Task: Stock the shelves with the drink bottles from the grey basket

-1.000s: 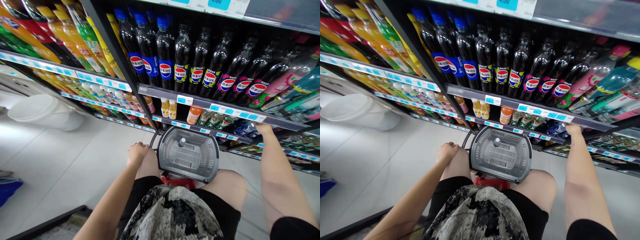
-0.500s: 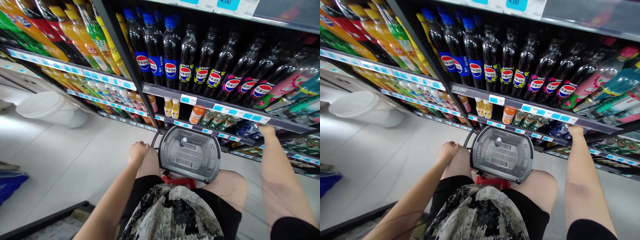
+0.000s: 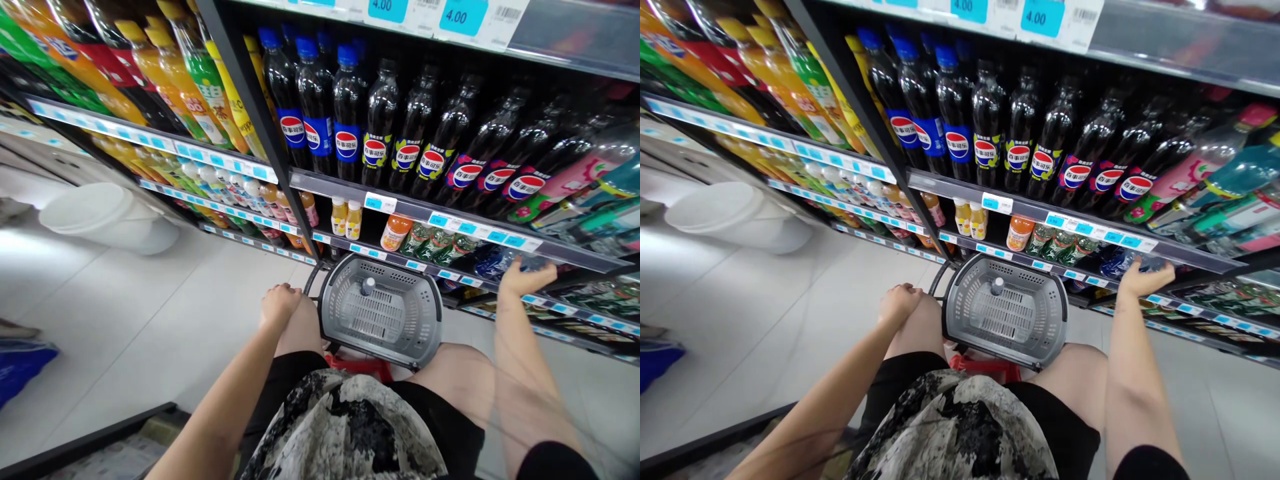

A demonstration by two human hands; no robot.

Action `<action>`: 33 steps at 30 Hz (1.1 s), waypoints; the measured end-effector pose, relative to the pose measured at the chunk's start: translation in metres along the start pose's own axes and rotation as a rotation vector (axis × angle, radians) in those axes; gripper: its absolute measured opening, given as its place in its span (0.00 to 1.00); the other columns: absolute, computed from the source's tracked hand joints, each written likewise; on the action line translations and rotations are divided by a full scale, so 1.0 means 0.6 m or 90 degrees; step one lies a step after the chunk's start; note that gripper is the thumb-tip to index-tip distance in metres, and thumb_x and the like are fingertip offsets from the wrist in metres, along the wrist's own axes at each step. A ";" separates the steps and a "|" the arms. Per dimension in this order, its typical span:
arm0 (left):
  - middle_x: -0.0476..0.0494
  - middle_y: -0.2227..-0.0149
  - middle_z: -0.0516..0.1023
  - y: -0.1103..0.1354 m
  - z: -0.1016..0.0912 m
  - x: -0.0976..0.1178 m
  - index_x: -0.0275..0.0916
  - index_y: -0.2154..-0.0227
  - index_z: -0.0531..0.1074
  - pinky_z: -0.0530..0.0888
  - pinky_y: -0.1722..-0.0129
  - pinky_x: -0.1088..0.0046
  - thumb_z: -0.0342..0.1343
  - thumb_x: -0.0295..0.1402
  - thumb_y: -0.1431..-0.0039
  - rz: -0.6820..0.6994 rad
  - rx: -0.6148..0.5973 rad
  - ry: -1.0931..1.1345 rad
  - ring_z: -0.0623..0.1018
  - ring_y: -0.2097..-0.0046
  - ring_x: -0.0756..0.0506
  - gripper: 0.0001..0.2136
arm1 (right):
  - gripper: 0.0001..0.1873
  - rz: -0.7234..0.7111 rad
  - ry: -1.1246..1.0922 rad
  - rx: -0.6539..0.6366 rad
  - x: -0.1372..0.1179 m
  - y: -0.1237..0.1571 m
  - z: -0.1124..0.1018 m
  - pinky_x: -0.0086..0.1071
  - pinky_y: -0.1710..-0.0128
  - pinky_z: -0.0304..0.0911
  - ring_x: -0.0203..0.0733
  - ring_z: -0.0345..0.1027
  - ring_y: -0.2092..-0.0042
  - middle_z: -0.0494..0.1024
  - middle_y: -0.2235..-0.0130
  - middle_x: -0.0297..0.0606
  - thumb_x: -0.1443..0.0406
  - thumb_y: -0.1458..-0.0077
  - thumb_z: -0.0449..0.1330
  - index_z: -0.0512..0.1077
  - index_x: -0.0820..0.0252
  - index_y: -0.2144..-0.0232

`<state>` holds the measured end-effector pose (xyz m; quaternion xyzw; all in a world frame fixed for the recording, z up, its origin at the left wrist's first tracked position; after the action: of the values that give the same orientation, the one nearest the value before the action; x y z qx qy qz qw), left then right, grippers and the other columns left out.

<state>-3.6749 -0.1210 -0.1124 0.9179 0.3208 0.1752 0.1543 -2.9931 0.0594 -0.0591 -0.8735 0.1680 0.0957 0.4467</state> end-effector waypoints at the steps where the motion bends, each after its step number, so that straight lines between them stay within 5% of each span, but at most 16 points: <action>1: 0.26 0.43 0.81 0.001 -0.001 0.001 0.32 0.44 0.81 0.74 0.39 0.48 0.50 0.42 0.34 0.002 -0.001 0.000 0.77 0.38 0.26 0.25 | 0.38 0.091 -0.040 0.053 -0.006 0.051 -0.005 0.59 0.40 0.61 0.69 0.61 0.39 0.64 0.41 0.81 0.54 0.32 0.57 0.60 0.83 0.34; 4: 0.27 0.42 0.81 0.000 -0.002 0.002 0.32 0.43 0.80 0.74 0.39 0.49 0.50 0.41 0.34 0.002 -0.006 -0.004 0.77 0.38 0.27 0.25 | 0.38 0.176 -0.046 0.003 -0.048 0.219 -0.001 0.58 0.29 0.53 0.70 0.55 0.31 0.62 0.38 0.78 0.51 0.32 0.55 0.60 0.79 0.35; 8: 0.28 0.42 0.81 -0.002 0.001 0.001 0.33 0.44 0.80 0.74 0.39 0.50 0.50 0.42 0.34 -0.008 -0.011 -0.015 0.77 0.38 0.27 0.25 | 0.43 0.192 -0.036 -0.199 -0.124 0.422 0.030 0.68 0.27 0.46 0.75 0.43 0.25 0.50 0.29 0.78 0.48 0.35 0.54 0.54 0.75 0.31; 14: 0.29 0.43 0.81 0.009 0.001 0.002 0.34 0.46 0.81 0.74 0.41 0.52 0.48 0.41 0.33 0.009 -0.005 -0.033 0.77 0.39 0.28 0.24 | 0.48 0.231 -0.044 -0.487 -0.222 0.605 0.087 0.63 0.24 0.44 0.74 0.38 0.23 0.44 0.26 0.76 0.57 0.44 0.62 0.52 0.77 0.30; 21: 0.34 0.41 0.81 0.001 -0.002 -0.017 0.37 0.43 0.80 0.73 0.39 0.53 0.48 0.40 0.33 -0.006 -0.025 -0.030 0.77 0.38 0.30 0.24 | 0.40 0.050 -0.050 -0.869 -0.325 0.636 0.171 0.45 0.25 0.53 0.58 0.49 0.23 0.50 0.23 0.55 0.63 0.36 0.58 0.54 0.58 0.25; 25: 0.34 0.40 0.80 -0.013 -0.009 -0.027 0.37 0.42 0.79 0.74 0.39 0.55 0.49 0.40 0.34 -0.025 -0.034 -0.030 0.77 0.37 0.31 0.24 | 0.39 -0.054 -0.026 -0.962 -0.376 0.626 0.222 0.41 0.28 0.59 0.55 0.56 0.25 0.53 0.23 0.46 0.65 0.36 0.60 0.59 0.51 0.25; 29: 0.35 0.40 0.80 -0.021 -0.019 -0.027 0.37 0.42 0.79 0.74 0.38 0.54 0.50 0.40 0.34 -0.041 -0.041 -0.028 0.77 0.37 0.31 0.24 | 0.34 -0.054 0.013 -1.009 -0.407 0.627 0.263 0.37 0.33 0.63 0.52 0.65 0.31 0.64 0.27 0.48 0.65 0.35 0.61 0.67 0.53 0.28; 33: 0.35 0.40 0.81 -0.025 -0.024 -0.025 0.37 0.42 0.80 0.74 0.38 0.55 0.49 0.39 0.35 -0.047 -0.044 -0.019 0.77 0.37 0.32 0.24 | 0.31 -0.041 0.052 -1.009 -0.411 0.644 0.264 0.36 0.44 0.68 0.50 0.75 0.42 0.72 0.35 0.50 0.65 0.36 0.62 0.71 0.54 0.32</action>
<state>-3.6999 -0.1168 -0.1088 0.9022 0.3455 0.1668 0.1971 -3.3705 0.0289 -0.3621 -0.9384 0.0410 0.1418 -0.3124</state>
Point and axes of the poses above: each hand's wrist, its own y-axis away from the middle knuckle, its own z-axis out of the palm, x = y × z, the point moved 2 cm from there along -y, towards the middle knuckle
